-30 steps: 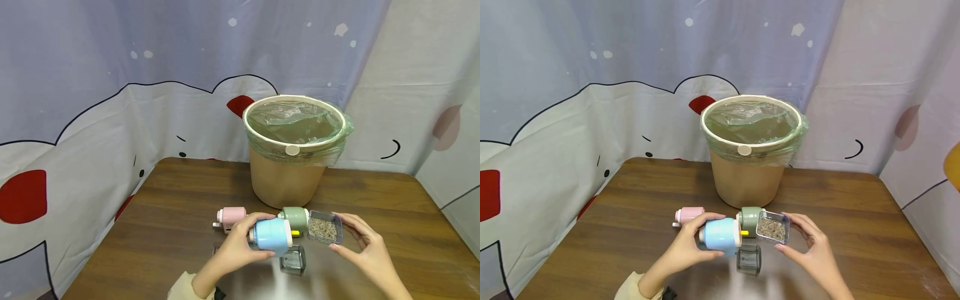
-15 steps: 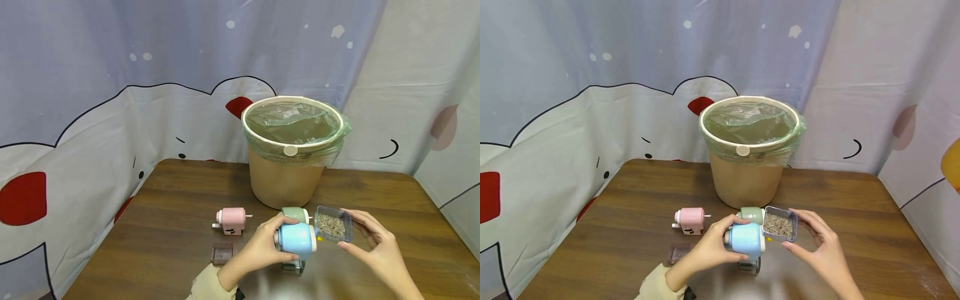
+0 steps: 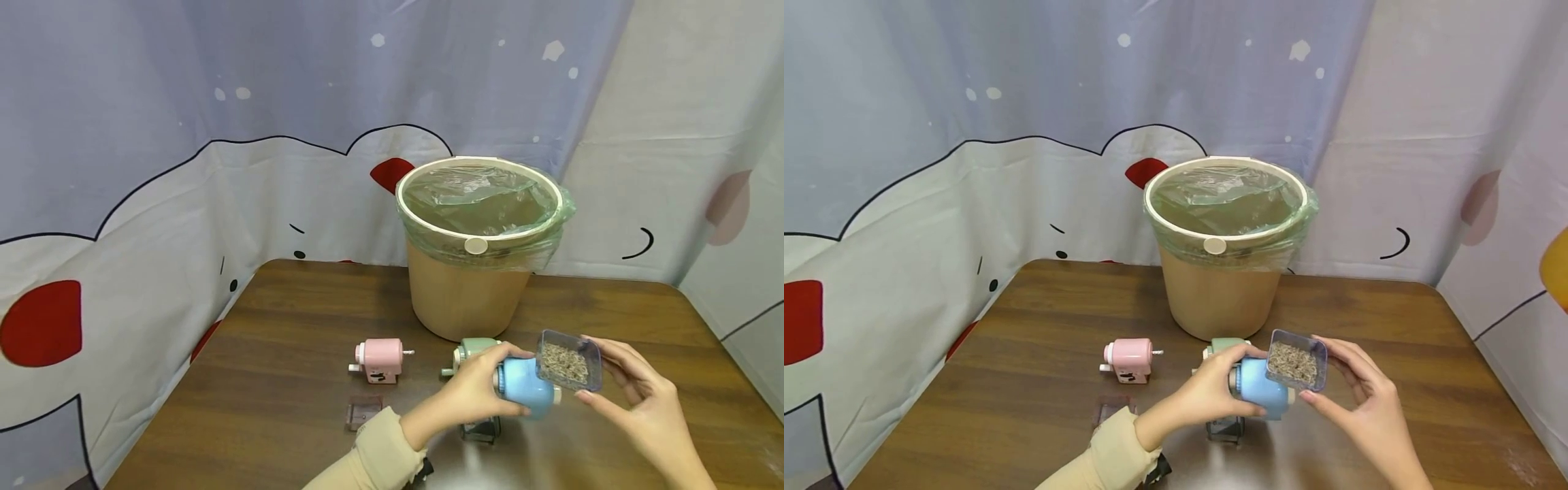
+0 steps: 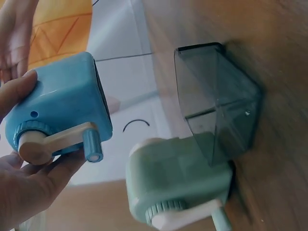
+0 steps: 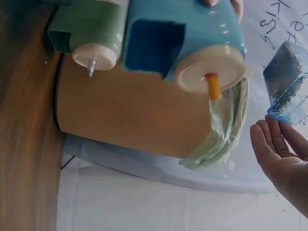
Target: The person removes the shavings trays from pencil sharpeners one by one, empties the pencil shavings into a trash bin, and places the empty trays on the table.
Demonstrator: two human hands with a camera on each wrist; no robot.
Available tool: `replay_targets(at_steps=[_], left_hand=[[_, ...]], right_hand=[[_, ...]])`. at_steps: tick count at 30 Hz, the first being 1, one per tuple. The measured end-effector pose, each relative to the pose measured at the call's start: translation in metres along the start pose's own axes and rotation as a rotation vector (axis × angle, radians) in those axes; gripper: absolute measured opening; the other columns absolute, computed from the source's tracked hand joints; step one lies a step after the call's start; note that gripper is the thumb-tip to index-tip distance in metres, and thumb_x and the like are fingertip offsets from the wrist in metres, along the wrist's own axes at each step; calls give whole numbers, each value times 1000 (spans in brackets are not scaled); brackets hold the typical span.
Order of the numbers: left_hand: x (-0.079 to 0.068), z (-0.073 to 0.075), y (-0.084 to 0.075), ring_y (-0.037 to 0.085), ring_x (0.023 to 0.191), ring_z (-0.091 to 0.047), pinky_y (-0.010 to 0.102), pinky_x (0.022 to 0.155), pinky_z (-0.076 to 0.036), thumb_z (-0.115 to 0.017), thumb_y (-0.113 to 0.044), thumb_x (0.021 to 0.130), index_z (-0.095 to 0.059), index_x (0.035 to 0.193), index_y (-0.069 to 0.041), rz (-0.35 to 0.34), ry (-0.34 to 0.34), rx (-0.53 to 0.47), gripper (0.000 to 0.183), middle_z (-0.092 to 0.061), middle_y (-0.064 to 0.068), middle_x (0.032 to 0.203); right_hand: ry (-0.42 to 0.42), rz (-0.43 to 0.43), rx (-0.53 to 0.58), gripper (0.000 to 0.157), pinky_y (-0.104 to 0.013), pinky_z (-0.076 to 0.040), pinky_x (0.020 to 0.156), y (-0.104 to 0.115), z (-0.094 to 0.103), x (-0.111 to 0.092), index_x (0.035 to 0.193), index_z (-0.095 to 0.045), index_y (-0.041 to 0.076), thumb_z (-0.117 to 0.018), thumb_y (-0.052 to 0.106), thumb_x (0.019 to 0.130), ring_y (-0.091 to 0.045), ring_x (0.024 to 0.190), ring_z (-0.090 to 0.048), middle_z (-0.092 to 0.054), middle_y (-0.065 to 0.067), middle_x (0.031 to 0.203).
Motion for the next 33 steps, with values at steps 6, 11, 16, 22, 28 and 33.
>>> replay_targets(at_steps=[6,11,16,22,28,33], left_hand=[[21,-14,-4,-2,95,-55,9,81,-40,-86,-23,65,-53,121,-15,-13,63,90,66,-63,-4,112],[39,-27,-4,-2,93,-55,5,79,-38,-86,-27,65,-52,117,-15,-51,72,168,64,-63,-5,106],[57,-44,-2,1,105,-57,6,86,-38,-86,-29,65,-49,125,-17,-58,113,176,72,-63,-4,117],[80,-58,1,2,109,-57,10,87,-41,-86,-36,65,-52,126,-18,-9,173,287,72,-62,-7,120],[94,-70,4,1,110,-56,10,89,-41,-84,-38,68,-55,126,-19,21,212,298,67,-61,-8,121],[103,-84,10,1,108,-57,9,85,-42,-85,-36,65,-52,126,-18,25,205,310,72,-63,-7,117]], right_hand=[[-30,-55,-21,65,-15,-41,98,4,4,0,122,-46,-21,-64,-33,61,-7,117,-55,-57,-4,127],[-30,-27,11,64,-18,-41,99,8,6,3,120,-43,-25,-64,-33,61,-11,118,-55,-57,-8,126],[-37,-47,-9,63,-17,-41,98,12,9,3,120,-42,-27,-65,-31,62,-9,117,-56,-57,-5,126],[-53,-139,-86,64,-15,-40,98,15,11,0,122,-40,-27,-63,-33,63,-4,116,-55,-57,3,125],[-67,-133,-62,63,-16,-40,98,17,13,-1,121,-39,-28,-63,-33,62,-6,116,-55,-58,1,125],[-69,-127,-59,63,-17,-40,98,19,17,-3,122,-39,-28,-62,-33,63,-7,116,-55,-57,-1,126]])
Point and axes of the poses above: each hand's wrist, its own x-axis towards the middle knuckle, its own z-axis out of the back of the hand, y = z × x, the point moved 3 cm from there along x, towards the middle knuckle
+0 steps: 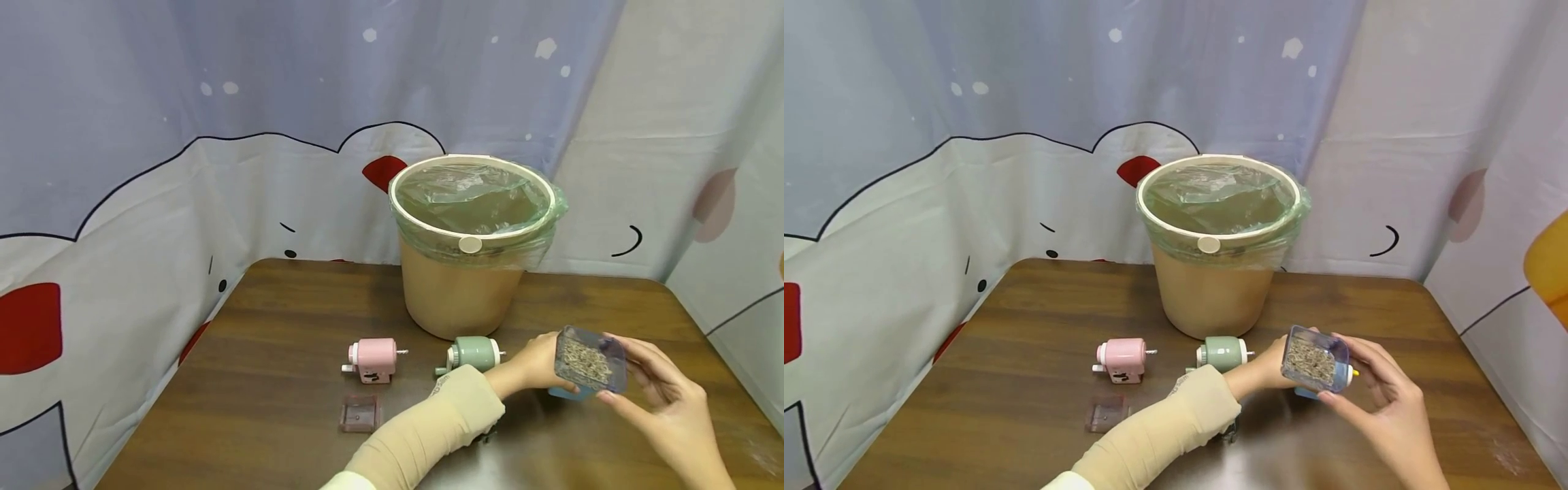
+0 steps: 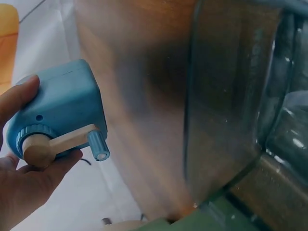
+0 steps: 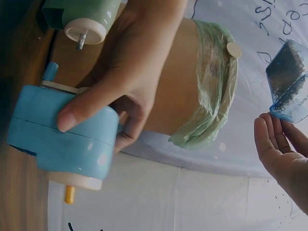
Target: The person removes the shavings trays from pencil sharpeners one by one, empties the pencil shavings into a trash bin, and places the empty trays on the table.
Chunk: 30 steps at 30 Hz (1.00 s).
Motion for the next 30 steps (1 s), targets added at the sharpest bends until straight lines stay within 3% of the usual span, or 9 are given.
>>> replay_targets(at_steps=[8,20,26,30], left_hand=[[11,-20,4,3,111,-55,15,85,-44,-87,-33,63,-47,129,-18,53,14,37,78,-61,-6,120],[10,-20,0,5,115,-53,15,90,-42,-86,-33,65,-40,134,-13,139,56,9,86,-56,-4,126],[9,-22,0,4,115,-52,11,88,-41,-87,-32,64,-35,136,-12,149,63,13,91,-56,-4,125],[8,-23,-2,5,114,-52,11,86,-41,-87,-31,63,-33,137,-13,177,74,13,94,-53,-3,127]], right_hand=[[-9,33,6,62,-16,-41,98,1,8,0,121,-38,-29,-64,-31,64,-8,115,-56,-57,-3,125],[-18,34,4,63,-16,-40,99,2,9,-1,122,-38,-29,-65,-29,65,-8,117,-55,-57,-2,126],[-11,89,78,62,-18,-40,99,2,7,1,121,-38,-30,-65,-28,66,-13,117,-56,-57,-9,126],[-25,61,66,63,-18,-40,99,2,7,0,121,-38,-29,-65,-29,64,-12,116,-56,-57,-8,126]])
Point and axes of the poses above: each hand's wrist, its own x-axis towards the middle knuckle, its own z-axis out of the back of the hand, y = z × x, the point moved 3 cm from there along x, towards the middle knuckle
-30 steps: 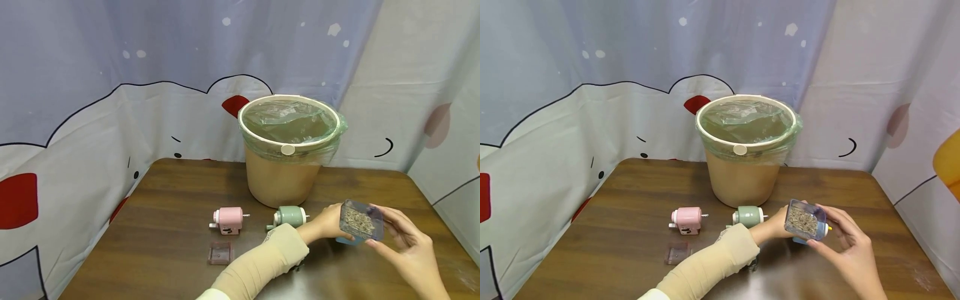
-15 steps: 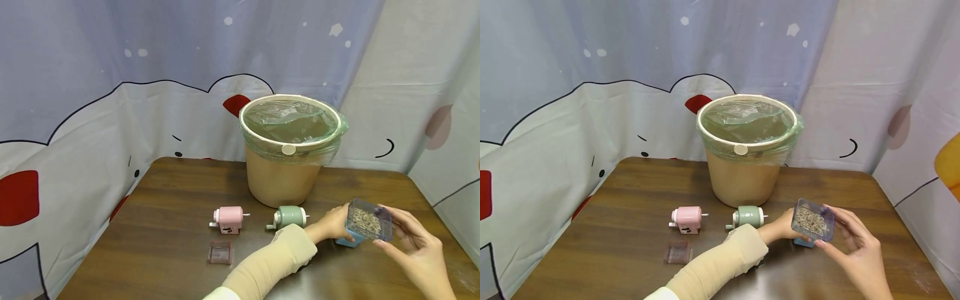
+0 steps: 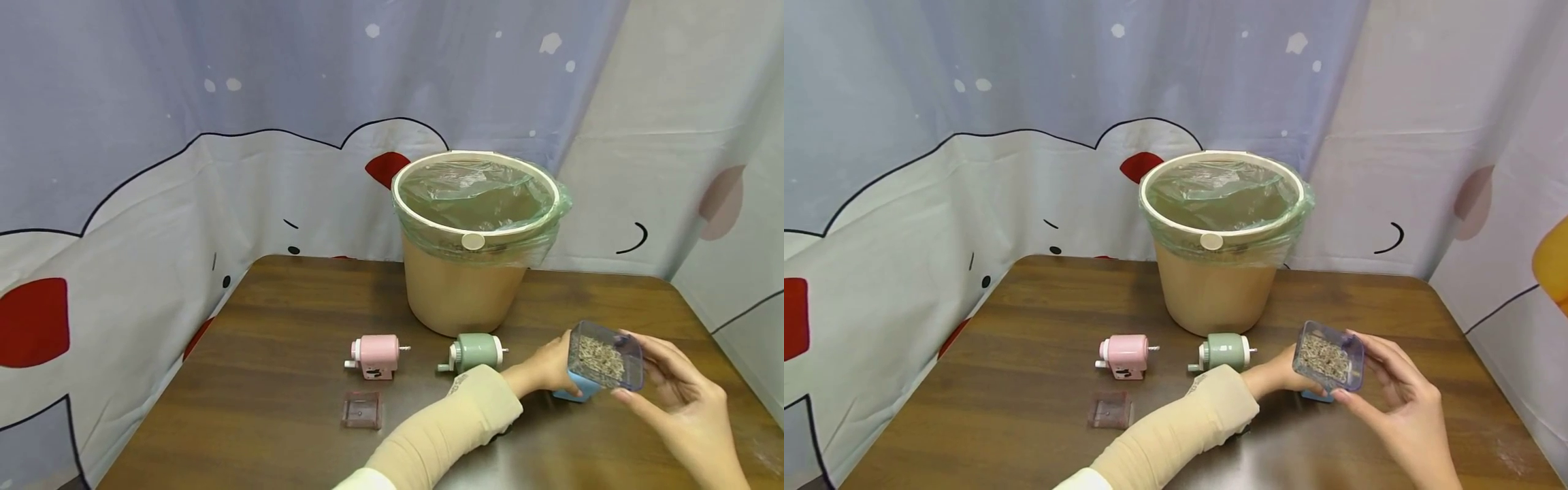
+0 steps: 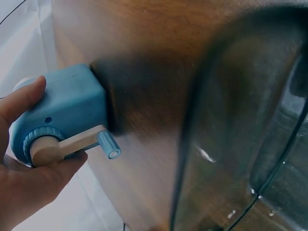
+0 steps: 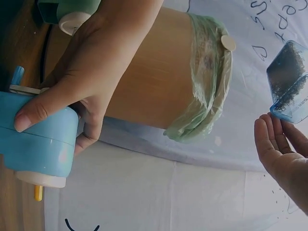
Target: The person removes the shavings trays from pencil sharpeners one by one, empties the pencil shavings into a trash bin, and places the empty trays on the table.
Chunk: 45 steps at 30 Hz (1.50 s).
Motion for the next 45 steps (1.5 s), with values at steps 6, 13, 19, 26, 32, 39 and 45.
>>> replay_targets(at_steps=[6,13,19,26,32,39,45], left_hand=[[-7,4,-2,8,115,-48,15,90,-41,-87,-34,63,-31,142,-19,49,-24,-28,99,-43,0,132],[-13,14,-8,5,125,-40,16,97,-36,-82,-35,70,-39,141,-19,-54,-72,-123,85,-42,-3,140],[-21,29,-8,3,120,-45,14,95,-36,-79,-29,74,-43,136,-18,-127,-121,-273,73,-49,-3,134],[-43,45,-1,4,121,-50,11,96,-38,-73,-37,80,-52,131,-16,-125,-221,-63,59,-55,-5,131],[-72,49,13,9,118,-53,14,94,-42,-71,-34,84,-45,138,-8,-112,-255,-219,65,-51,0,134],[-107,59,35,10,113,-54,17,94,-43,-71,-24,84,-45,138,-14,-133,-305,-428,61,-55,4,129],[-137,63,61,22,115,-56,23,95,-46,-70,-14,84,-46,136,-6,-107,-324,-634,58,-56,14,127]], right_hand=[[23,27,24,62,-17,-38,101,-4,1,-3,123,-39,-26,-65,-27,66,-12,119,-54,-56,-7,128],[29,85,137,62,-20,-40,100,-6,0,3,122,-38,-28,-64,-29,66,-18,119,-55,-56,-15,128],[41,93,154,62,-20,-40,100,-6,-5,11,122,-39,-28,-65,-28,66,-18,119,-54,-55,-16,127],[37,99,177,62,-21,-40,101,-9,-8,14,122,-39,-29,-65,-29,65,-19,119,-54,-56,-17,127],[34,94,165,61,-20,-40,100,-8,-13,18,122,-40,-28,-64,-29,66,-18,118,-55,-56,-16,127],[53,83,211,60,-21,-42,99,-11,-25,20,121,-40,-28,-63,-31,65,-18,117,-56,-56,-17,127],[86,94,227,61,-21,-43,98,-17,-34,20,121,-40,-28,-65,-29,66,-18,117,-56,-56,-16,126]])
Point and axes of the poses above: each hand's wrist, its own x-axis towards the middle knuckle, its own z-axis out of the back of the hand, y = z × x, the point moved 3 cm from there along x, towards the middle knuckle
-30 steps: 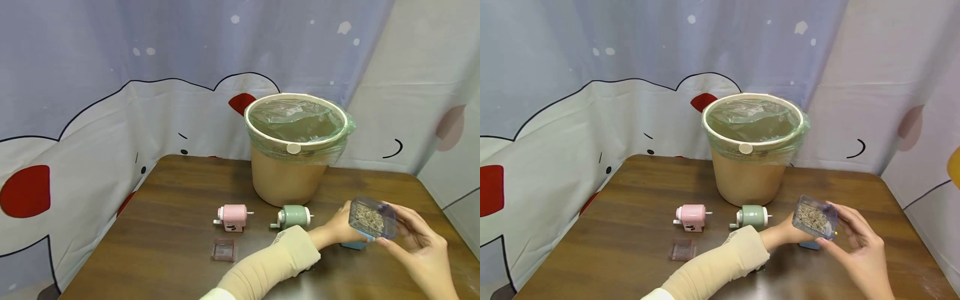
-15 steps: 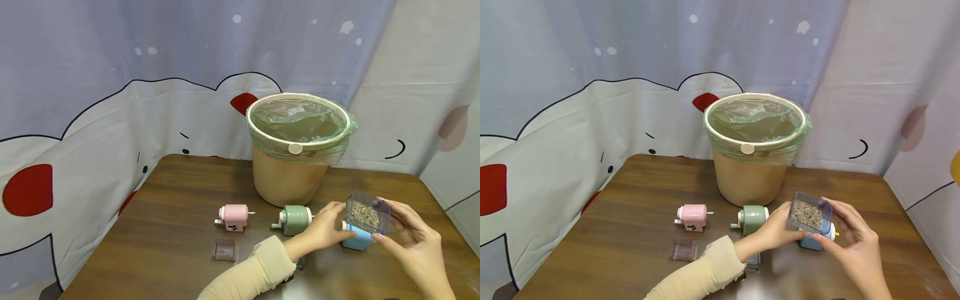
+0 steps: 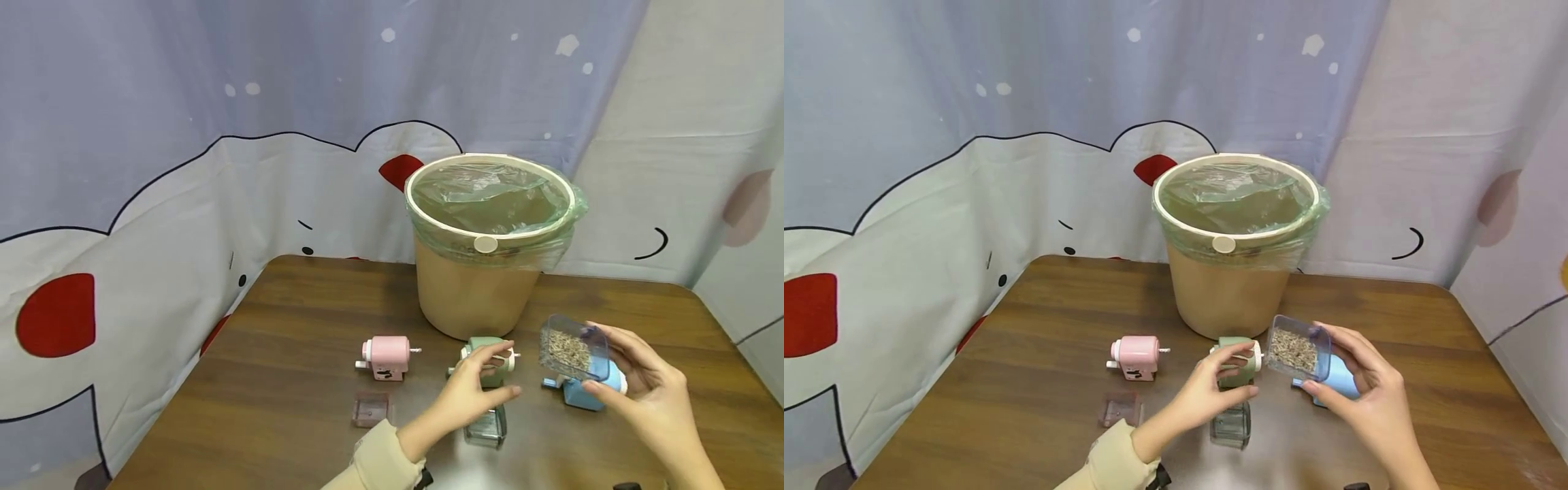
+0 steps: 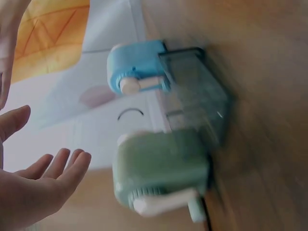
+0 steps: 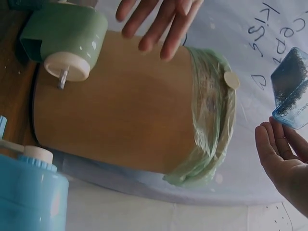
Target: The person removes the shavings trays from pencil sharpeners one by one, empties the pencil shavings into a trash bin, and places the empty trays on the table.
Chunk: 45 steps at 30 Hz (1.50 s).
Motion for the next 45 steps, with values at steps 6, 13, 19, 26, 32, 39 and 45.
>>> replay_targets(at_steps=[6,13,19,26,32,39,45], left_hand=[[-21,26,5,33,113,-57,24,95,-47,-69,-12,85,-47,135,-3,65,-42,-104,56,-57,18,125],[-46,48,0,34,111,-57,25,96,-47,-67,-13,86,-49,132,0,103,-61,-145,51,-57,19,124],[-61,57,3,27,105,-61,27,92,-50,-65,-15,88,-53,128,-4,117,-81,-135,43,-63,15,117],[-72,73,-1,22,92,-64,22,76,-52,-66,-17,87,-58,122,-9,74,-167,3,37,-68,9,105],[-82,81,-13,3,75,-60,19,66,-51,-65,-19,88,-62,116,-10,29,-205,155,29,-71,3,88],[-78,96,-37,-2,67,-57,18,64,-50,-62,-18,90,-61,117,-9,-76,-232,254,28,-71,0,75],[-62,106,-57,-2,61,-53,17,59,-48,-61,-22,92,-62,114,-9,-104,-205,288,26,-70,1,73]], right_hand=[[21,2,2,61,-21,-43,98,-6,-7,2,121,-42,-27,-66,-28,65,-17,118,-56,-57,-16,127],[40,-18,-27,62,-19,-44,97,-11,-19,3,121,-42,-26,-66,-29,64,-14,117,-56,-58,-11,126],[35,-48,-35,60,-19,-43,97,-15,-22,7,122,-43,-25,-64,-29,66,-12,117,-56,-58,-8,127],[32,-38,-32,58,-19,-42,99,-17,-25,7,122,-42,-26,-62,-29,68,-13,118,-55,-57,-10,128],[29,-62,-62,57,-19,-43,98,-17,-25,7,122,-42,-26,-63,-28,69,-11,117,-56,-58,-7,128],[49,-76,-100,57,-16,-45,93,-10,-24,17,124,-41,-25,-61,-28,71,-9,114,-57,-57,-5,129],[50,-95,-111,58,-14,-45,93,-2,-17,24,126,-44,-20,-59,-29,71,-9,115,-57,-58,-4,129]])
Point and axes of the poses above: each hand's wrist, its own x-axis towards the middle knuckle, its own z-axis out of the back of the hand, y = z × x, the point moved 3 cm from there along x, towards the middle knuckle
